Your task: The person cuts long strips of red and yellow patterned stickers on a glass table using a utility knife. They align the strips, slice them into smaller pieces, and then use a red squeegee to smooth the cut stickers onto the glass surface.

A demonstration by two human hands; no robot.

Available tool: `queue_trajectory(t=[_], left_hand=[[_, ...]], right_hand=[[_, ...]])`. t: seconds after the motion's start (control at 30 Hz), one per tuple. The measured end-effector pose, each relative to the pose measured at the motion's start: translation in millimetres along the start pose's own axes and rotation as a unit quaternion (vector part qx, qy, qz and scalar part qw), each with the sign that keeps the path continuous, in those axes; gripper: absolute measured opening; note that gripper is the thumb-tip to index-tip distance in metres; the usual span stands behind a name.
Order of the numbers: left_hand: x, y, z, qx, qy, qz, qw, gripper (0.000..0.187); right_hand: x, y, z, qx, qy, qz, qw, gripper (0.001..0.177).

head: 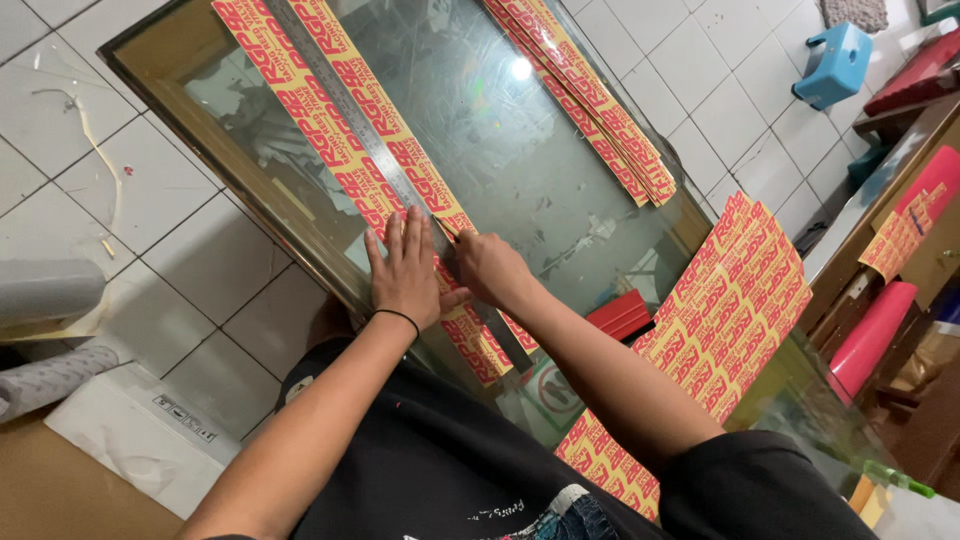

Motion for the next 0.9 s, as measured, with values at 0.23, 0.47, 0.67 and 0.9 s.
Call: queue_trajectory(t=[0.23, 0.47, 0.67, 0.9], left_hand=[[1.8, 8.7, 3.7, 0.01, 0.032, -0.057, 0.998, 0.125], [0.3, 14.9, 4.5, -0.021, 0.031, -0.051, 0.998, 0.131], [0.0, 11.8, 5.4, -0.02, 0.035, -0.065, 0.997, 0.129], [-1.9, 8.7, 4.0, -0.014, 0.038, -0.072, 0.997, 0.13]], right_hand=[[-43.3, -12.7, 23.6, 0.041, 0.02, 0.015, 0.999, 0.033], [-81.7, -66.5, 110.1, 0.061, -0.007, 0.011, 0.998, 0.032], [-134.1, -92.7, 171.2, 0.049, -0.006, 0.056, 0.997, 0.031], [-190.3, -101.0, 208.7, 0.057, -0.012, 0.077, 0.995, 0.023]])
Point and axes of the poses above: each hand's wrist, its own x-axis towards the middle knuckle, its own y-axis out of the back of the hand, z = x × y, the point moved 10 cm from there along x, towards the middle knuckle, and after that the axes turned 15 degrees about -y, right-handed, at the moved point
